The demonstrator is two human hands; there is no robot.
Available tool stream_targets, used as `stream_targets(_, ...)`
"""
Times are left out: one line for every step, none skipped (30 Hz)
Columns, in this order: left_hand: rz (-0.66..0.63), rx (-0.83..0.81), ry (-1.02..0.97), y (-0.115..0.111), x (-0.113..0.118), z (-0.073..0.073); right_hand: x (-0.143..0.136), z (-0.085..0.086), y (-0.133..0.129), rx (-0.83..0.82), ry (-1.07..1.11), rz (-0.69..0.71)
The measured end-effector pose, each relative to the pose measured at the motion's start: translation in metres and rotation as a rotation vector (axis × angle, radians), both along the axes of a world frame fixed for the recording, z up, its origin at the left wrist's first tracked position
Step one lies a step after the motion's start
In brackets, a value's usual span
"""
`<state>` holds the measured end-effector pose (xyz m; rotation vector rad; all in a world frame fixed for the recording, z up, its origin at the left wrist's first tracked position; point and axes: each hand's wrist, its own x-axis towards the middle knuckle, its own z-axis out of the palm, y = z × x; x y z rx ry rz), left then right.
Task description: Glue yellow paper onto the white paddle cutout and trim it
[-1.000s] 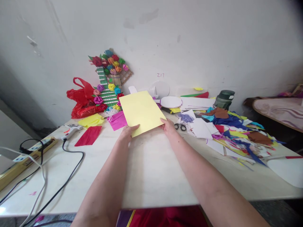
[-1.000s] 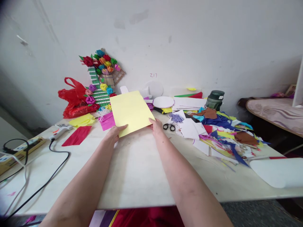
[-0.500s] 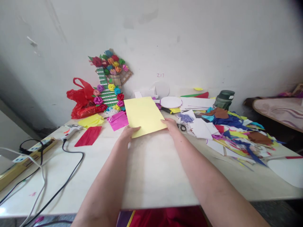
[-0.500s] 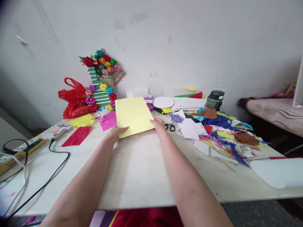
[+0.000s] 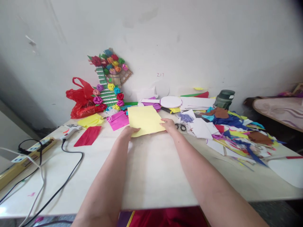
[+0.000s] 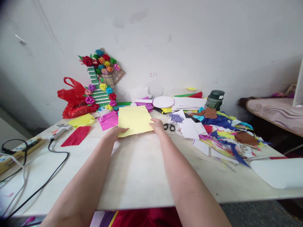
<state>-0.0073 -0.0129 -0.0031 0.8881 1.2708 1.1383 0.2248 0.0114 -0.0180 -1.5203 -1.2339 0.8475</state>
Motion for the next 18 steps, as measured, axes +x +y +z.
stream_targets(0.010,-0.002,0.011,0.000,0.001,0.000,0.000,-0.002,0.001,0.022,-0.007,-0.002)
stream_targets(0.022,0.000,0.020,0.000,0.001,0.001,0.000,-0.004,0.003,0.044,-0.013,-0.002)
stream_targets(0.036,0.001,0.029,-0.001,0.002,0.001,0.001,-0.006,0.005,0.061,-0.020,-0.004)
stream_targets(0.046,0.004,0.032,-0.001,0.003,0.002,0.001,-0.008,0.006,0.076,-0.028,-0.003)
stream_targets(0.051,0.007,0.029,-0.002,0.003,0.002,0.002,-0.009,0.007,0.084,-0.038,-0.001)
stream_targets(0.052,0.015,0.017,-0.003,0.004,0.003,0.002,-0.011,0.009,0.089,-0.048,0.000)
stream_targets(0.050,0.029,0.000,-0.004,0.004,0.003,0.002,-0.012,0.010,0.091,-0.055,0.002)
stream_targets(0.045,0.047,-0.020,-0.005,0.004,0.003,0.003,-0.013,0.011,0.092,-0.059,0.001)
stream_targets(0.041,0.065,-0.040,-0.005,0.005,0.003,0.003,-0.014,0.011,0.095,-0.059,0.001)
stream_targets(0.038,0.081,-0.058,-0.006,0.005,0.003,0.003,-0.015,0.012,0.100,-0.058,0.003)
stream_targets(0.035,0.089,-0.068,-0.006,0.005,0.003,0.003,-0.015,0.012,0.105,-0.058,0.003)
stream_targets(0.031,0.092,-0.072,-0.007,0.005,0.003,0.003,-0.015,0.013,0.110,-0.060,0.005)
stream_targets(0.028,0.089,-0.070,-0.007,0.005,0.004,0.003,-0.015,0.013,0.114,-0.068,0.008)
stream_targets(0.028,0.081,-0.062,-0.008,0.005,0.004,0.004,-0.015,0.013,0.116,-0.079,0.012)
stream_targets(0.031,0.071,-0.052,-0.008,0.005,0.005,0.004,-0.015,0.013,0.116,-0.090,0.016)
stream_targets(0.038,0.059,-0.040,-0.009,0.005,0.006,0.004,-0.015,0.012,0.115,-0.096,0.020)
stream_targets(0.048,0.049,-0.032,-0.009,0.005,0.006,0.004,-0.015,0.012,0.111,-0.085,0.023)
stream_targets(0.060,0.039,-0.029,-0.009,0.005,0.007,0.004,-0.014,0.011,0.109,-0.065,0.025)
